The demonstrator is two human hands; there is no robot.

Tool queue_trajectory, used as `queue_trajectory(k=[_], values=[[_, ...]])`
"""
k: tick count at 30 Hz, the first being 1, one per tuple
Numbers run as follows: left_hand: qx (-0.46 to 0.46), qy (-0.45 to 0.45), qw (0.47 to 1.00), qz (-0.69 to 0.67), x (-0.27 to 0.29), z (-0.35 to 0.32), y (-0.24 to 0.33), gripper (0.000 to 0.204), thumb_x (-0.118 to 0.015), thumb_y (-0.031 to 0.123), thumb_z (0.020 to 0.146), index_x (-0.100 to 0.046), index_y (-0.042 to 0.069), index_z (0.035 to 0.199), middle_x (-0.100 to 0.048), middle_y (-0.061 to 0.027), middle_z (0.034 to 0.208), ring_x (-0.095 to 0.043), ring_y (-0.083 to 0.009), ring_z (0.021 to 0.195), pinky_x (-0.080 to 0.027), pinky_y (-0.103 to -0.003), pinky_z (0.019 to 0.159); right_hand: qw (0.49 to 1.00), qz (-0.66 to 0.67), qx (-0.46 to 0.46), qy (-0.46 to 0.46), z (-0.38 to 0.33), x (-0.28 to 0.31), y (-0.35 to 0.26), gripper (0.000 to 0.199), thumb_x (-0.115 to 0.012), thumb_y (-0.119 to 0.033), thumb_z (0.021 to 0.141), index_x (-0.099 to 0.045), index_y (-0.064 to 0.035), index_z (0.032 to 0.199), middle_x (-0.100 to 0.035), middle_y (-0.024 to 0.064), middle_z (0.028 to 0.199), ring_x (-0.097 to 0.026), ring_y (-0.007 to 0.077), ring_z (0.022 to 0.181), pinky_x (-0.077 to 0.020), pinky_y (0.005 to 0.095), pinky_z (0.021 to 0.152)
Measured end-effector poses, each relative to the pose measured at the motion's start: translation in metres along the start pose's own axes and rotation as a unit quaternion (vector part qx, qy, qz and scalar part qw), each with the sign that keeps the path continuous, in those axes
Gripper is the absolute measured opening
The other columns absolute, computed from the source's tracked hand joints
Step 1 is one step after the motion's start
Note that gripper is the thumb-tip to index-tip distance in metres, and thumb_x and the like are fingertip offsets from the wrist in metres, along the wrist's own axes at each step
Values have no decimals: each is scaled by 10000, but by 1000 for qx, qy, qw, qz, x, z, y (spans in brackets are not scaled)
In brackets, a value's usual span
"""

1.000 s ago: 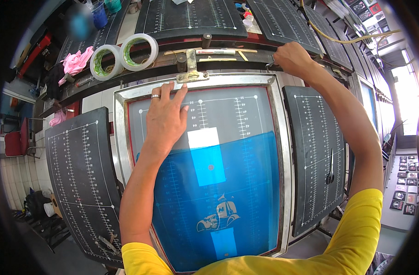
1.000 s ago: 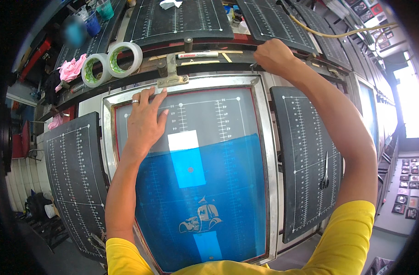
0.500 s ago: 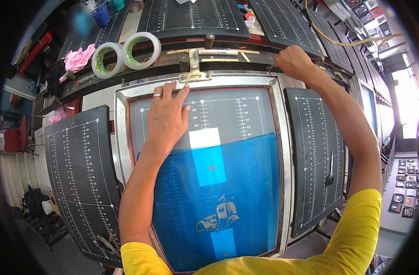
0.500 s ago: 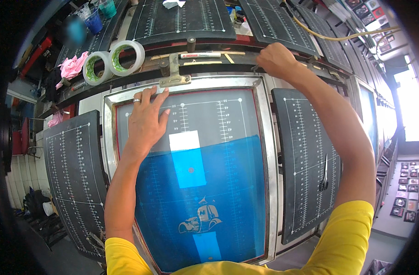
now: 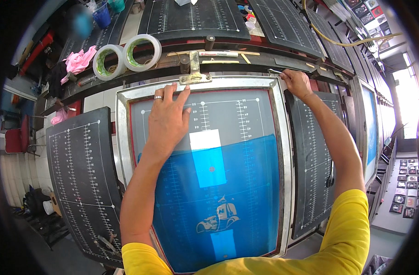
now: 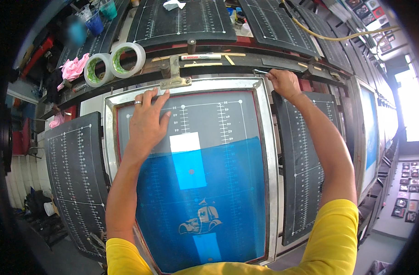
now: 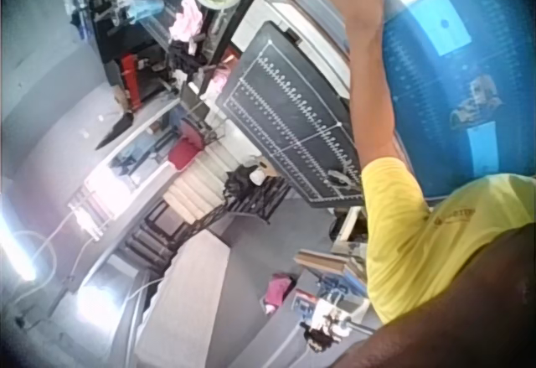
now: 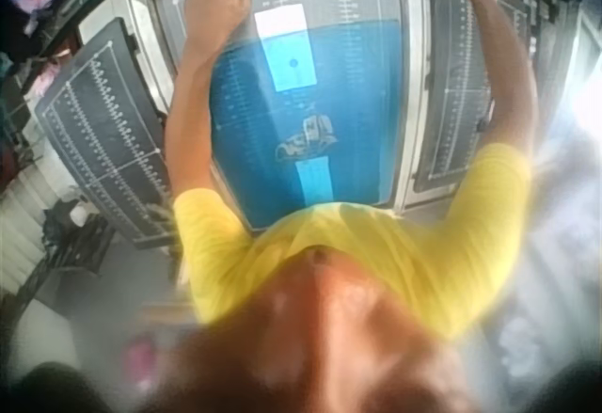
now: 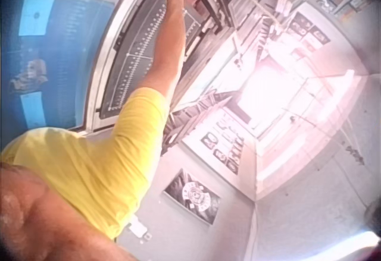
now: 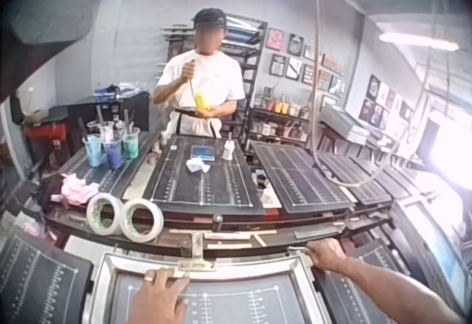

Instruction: The person prepares a silk screen frame for printing by applying tape to the edges of the screen and adjusting the frame on a specialized printing table.

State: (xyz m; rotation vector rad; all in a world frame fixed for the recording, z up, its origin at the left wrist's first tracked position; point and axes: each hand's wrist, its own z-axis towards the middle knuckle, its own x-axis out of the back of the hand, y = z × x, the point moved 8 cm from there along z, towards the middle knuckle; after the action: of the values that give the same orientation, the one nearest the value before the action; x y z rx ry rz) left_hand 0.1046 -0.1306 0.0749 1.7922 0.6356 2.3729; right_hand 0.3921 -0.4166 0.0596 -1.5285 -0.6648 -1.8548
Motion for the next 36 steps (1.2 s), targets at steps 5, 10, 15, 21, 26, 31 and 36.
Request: queue_trajectory(k=[5,10,15,21,26,31,36], values=[[-1,10,1000,13,2,-1,-2,481,-693,168,843,-593,161,1313,-506,-106,1328,-464,-326,1248,-553,-439,933,993,-77,78,-50,20,41,-15,281,-589,-342,943,-687,-87,879,-679,163,782,-659,384,768,-505,511,679],[-4,15,1000,26,2,-1,0,482,-695,172,842,-592,164,1313,-514,-109,1327,-469,-324,1242,-562,-433,918,969,-177,119,-122,32,53,-44,252,-608,-283,934,-703,-69,841,-698,141,776,-683,350,763,-522,475,653],[-7,16,1000,24,4,-1,0,479,-693,176,846,-592,162,1313,-514,-111,1330,-470,-322,1243,-564,-431,920,943,-245,170,-148,49,47,-62,265,-638,-262,907,-721,-61,754,-702,143,746,-696,339,742,-533,448,649],[-5,14,1000,20,1,-2,-3,477,-690,175,850,-590,159,1316,-511,-109,1332,-470,-325,1242,-564,-430,921,915,-302,208,-170,60,44,-86,229,-684,-243,853,-727,-66,714,-694,139,713,-698,331,729,-530,430,631],[-6,15,1000,8,3,-2,-1,472,-687,177,855,-590,161,1317,-510,-106,1336,-465,-325,1252,-559,-429,936,904,-324,227,-164,61,42,-95,279,-704,-286,847,-719,-59,685,-684,141,684,-693,331,706,-522,424,609],[-1,10,1000,11,2,-2,-5,477,-687,173,853,-588,157,1319,-506,-105,1341,-465,-323,1254,-555,-438,940,913,-302,196,-191,60,42,-86,187,-659,-208,848,-727,-65,747,-706,140,734,-705,322,718,-552,422,636],[5,4,1000,8,3,-2,-7,486,-687,172,851,-585,156,1325,-498,-107,1342,-462,-324,1250,-547,-437,952,978,-146,93,-117,44,32,-41,262,-628,-314,915,-705,-84,816,-685,148,750,-668,374,720,-518,472,632]])
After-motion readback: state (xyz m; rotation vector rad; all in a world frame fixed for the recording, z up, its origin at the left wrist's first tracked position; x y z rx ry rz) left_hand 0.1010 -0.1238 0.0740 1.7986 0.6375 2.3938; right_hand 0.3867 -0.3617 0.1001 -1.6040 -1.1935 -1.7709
